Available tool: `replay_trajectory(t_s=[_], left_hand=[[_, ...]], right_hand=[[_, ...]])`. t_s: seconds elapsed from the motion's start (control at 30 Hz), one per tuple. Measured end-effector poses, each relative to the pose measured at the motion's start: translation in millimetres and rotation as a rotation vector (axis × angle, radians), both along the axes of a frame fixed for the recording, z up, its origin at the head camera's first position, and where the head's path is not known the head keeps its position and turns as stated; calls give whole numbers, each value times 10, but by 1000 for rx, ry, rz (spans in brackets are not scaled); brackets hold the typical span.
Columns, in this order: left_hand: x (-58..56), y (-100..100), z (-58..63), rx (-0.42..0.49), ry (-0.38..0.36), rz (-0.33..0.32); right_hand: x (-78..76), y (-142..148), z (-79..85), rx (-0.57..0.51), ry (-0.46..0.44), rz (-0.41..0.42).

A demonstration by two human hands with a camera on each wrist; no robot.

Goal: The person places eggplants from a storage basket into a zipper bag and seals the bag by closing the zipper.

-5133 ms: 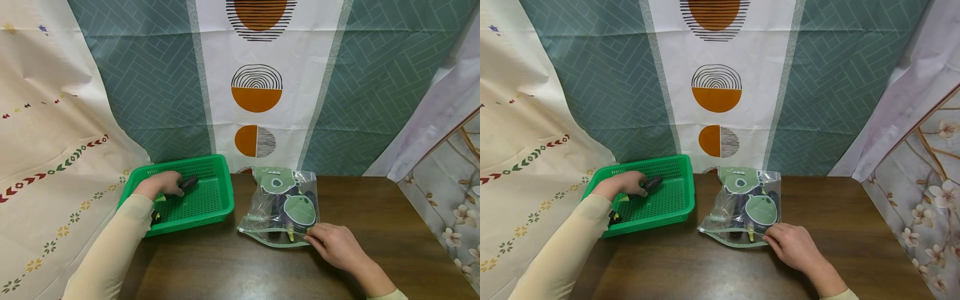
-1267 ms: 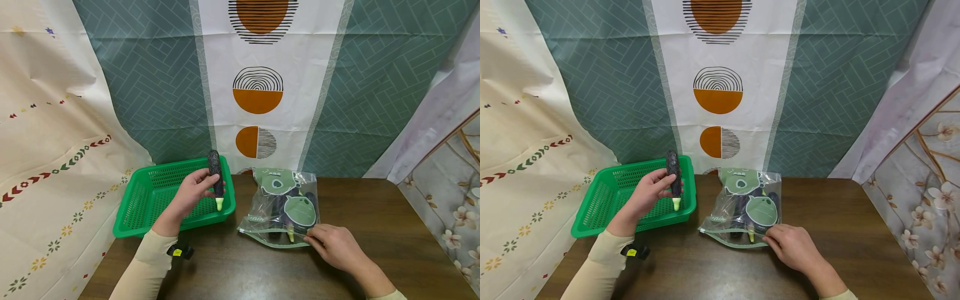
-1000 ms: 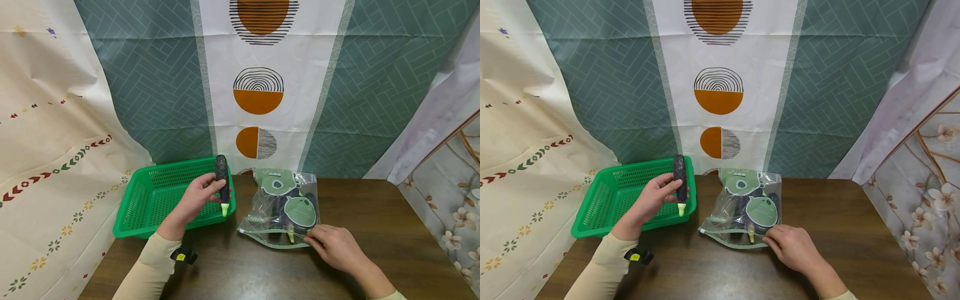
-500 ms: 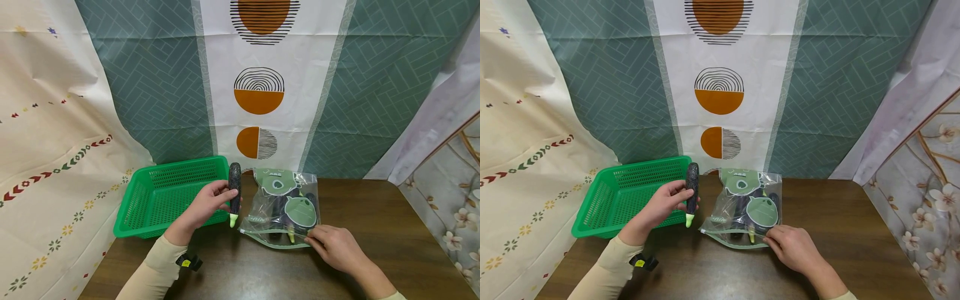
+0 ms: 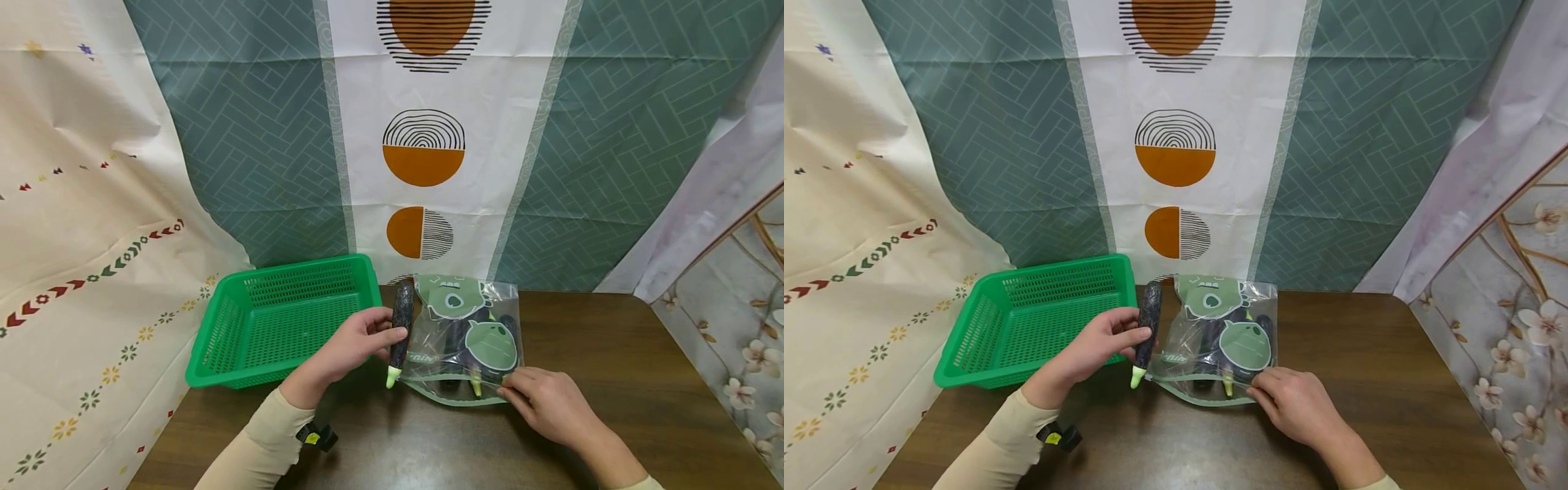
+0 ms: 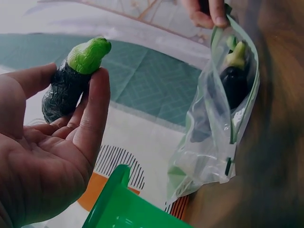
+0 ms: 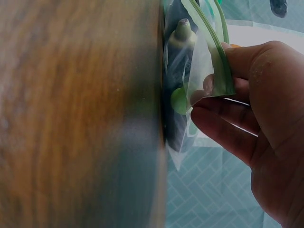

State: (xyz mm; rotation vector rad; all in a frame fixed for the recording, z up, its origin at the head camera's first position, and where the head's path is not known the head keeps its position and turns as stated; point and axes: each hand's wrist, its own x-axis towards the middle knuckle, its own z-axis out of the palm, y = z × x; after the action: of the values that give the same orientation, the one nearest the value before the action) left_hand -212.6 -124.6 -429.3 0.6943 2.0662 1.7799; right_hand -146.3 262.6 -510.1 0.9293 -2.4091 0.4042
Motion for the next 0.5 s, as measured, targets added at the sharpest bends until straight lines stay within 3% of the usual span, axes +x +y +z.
replay_trajectory(t_s=[0.3,0.5], left_hand=[[69,106,-34,-100,5,-14],[94,164,-62,-115,25,-49]], right_hand=[[-4,0,1,0,-3,2],[-6,2,0,1,-2,-3]])
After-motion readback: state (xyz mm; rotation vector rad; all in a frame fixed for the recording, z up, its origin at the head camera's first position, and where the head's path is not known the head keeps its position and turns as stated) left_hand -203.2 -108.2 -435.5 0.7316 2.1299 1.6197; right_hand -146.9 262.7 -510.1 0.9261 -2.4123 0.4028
